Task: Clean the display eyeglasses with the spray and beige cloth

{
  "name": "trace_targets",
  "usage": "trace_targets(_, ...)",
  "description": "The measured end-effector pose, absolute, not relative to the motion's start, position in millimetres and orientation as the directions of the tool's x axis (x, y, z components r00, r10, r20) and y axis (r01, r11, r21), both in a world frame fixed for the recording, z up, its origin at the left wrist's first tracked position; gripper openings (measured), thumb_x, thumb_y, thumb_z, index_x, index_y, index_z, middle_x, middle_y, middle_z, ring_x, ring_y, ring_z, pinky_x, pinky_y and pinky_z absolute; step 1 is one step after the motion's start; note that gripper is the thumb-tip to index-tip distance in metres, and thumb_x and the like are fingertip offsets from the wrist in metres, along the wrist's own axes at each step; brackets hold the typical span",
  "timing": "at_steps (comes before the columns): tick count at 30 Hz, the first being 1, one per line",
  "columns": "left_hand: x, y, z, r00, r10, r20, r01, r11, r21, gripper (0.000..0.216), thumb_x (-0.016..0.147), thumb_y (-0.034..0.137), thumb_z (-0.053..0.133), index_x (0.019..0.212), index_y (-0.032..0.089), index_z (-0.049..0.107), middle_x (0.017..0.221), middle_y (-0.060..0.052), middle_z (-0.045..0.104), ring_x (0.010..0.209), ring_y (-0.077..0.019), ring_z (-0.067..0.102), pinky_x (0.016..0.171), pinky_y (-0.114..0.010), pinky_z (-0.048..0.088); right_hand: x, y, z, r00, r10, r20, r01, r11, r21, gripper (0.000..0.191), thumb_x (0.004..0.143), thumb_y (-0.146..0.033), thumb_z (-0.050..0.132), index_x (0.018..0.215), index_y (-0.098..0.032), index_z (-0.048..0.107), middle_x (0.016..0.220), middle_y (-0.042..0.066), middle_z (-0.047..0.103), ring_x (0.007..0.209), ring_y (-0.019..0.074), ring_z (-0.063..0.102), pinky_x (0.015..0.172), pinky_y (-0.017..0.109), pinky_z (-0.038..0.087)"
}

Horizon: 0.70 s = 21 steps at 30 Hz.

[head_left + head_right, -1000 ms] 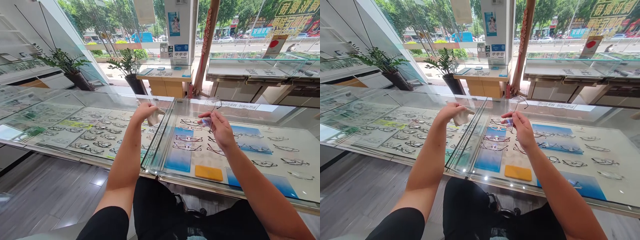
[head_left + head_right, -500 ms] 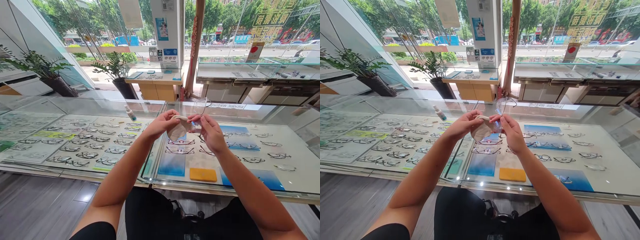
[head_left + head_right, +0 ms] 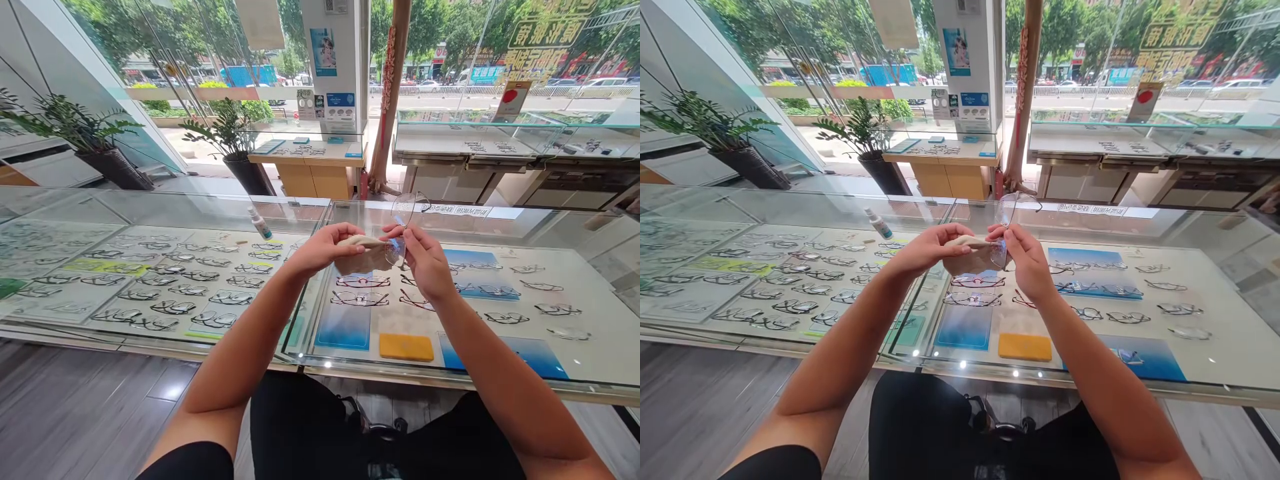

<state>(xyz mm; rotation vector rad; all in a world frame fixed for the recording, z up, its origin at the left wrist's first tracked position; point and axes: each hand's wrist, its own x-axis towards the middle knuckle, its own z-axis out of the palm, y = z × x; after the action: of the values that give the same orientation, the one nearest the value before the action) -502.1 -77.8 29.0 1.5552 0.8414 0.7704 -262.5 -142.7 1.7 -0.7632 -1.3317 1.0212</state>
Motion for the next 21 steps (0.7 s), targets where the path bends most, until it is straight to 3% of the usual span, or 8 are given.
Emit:
trace_targets(3, -507.1, -71.5, 28.6, 0.519, 0.853, -0.05, 0.096, 0.001, 0.995, 0.048, 0.07, 0.042, 0.102, 0.105, 0.016, 0.083, 0.094, -0.007, 0.079, 0.081, -0.0162, 0.069, 0.069, -0.028, 0.05, -260.5, -141.2, 1.4, -0.041, 0.905, 0.423, -0.182, 0.409, -0.894, 0.036, 0.11, -0.06, 0.063, 0.102, -0.031, 0.082, 0.129, 0.006, 0.078, 0.131, 0.0262, 0.069, 0.112, 0.045, 0.055)
trace_targets(8, -513.9, -60.2, 21.1, 0.611, 0.778, -0.145, 0.002, 0.183, 0.983, 0.049, 0.076, 0.046, 0.099, 0.113, 0.016, 0.089, 0.106, -0.018, 0.084, 0.086, -0.023, 0.077, 0.072, -0.033, 0.059, -260.2, -140.4, 0.6, -0.028, 0.903, 0.428, -0.157, 0.419, -0.894, 0.036, 0.11, -0.061, 0.061, 0.103, -0.032, 0.082, 0.128, 0.006, 0.078, 0.132, 0.0268, 0.068, 0.114, 0.045, 0.055)
trace_targets(13, -513.9, -56.0, 15.7, 0.618, 0.759, -0.205, -0.077, 0.318, 0.945, 0.042, 0.072, 0.037, 0.104, 0.105, 0.017, 0.089, 0.105, -0.019, 0.085, 0.087, -0.0263, 0.077, 0.078, -0.038, 0.065, -258.9, -140.0, -0.5, -0.025, 0.891, 0.454, -0.151, 0.446, -0.882, 0.036, 0.112, -0.06, 0.059, 0.104, -0.033, 0.082, 0.128, 0.005, 0.078, 0.134, 0.0273, 0.068, 0.122, 0.048, 0.051)
trace_targets(17, -512.5, -56.9, 15.3, 0.573, 0.782, -0.244, -0.075, 0.347, 0.935, 0.045, 0.066, 0.038, 0.107, 0.1, 0.018, 0.087, 0.102, -0.014, 0.083, 0.088, -0.0237, 0.075, 0.081, -0.037, 0.064, -258.4, -141.1, 0.6, -0.03, 0.889, 0.457, -0.153, 0.447, -0.881, 0.034, 0.113, -0.055, 0.059, 0.105, -0.033, 0.083, 0.127, 0.005, 0.078, 0.132, 0.0267, 0.068, 0.117, 0.047, 0.052)
trace_targets(21, -508.4, -57.7, 12.8, 0.538, 0.83, -0.147, -0.109, 0.242, 0.964, 0.048, 0.074, 0.055, 0.102, 0.098, 0.018, 0.083, 0.094, -0.009, 0.079, 0.085, -0.0196, 0.071, 0.081, -0.035, 0.06, -258.2, -141.0, 0.0, -0.029, 0.885, 0.464, -0.155, 0.455, -0.877, 0.033, 0.114, -0.054, 0.058, 0.105, -0.033, 0.082, 0.128, 0.005, 0.078, 0.13, 0.0266, 0.069, 0.119, 0.048, 0.05)
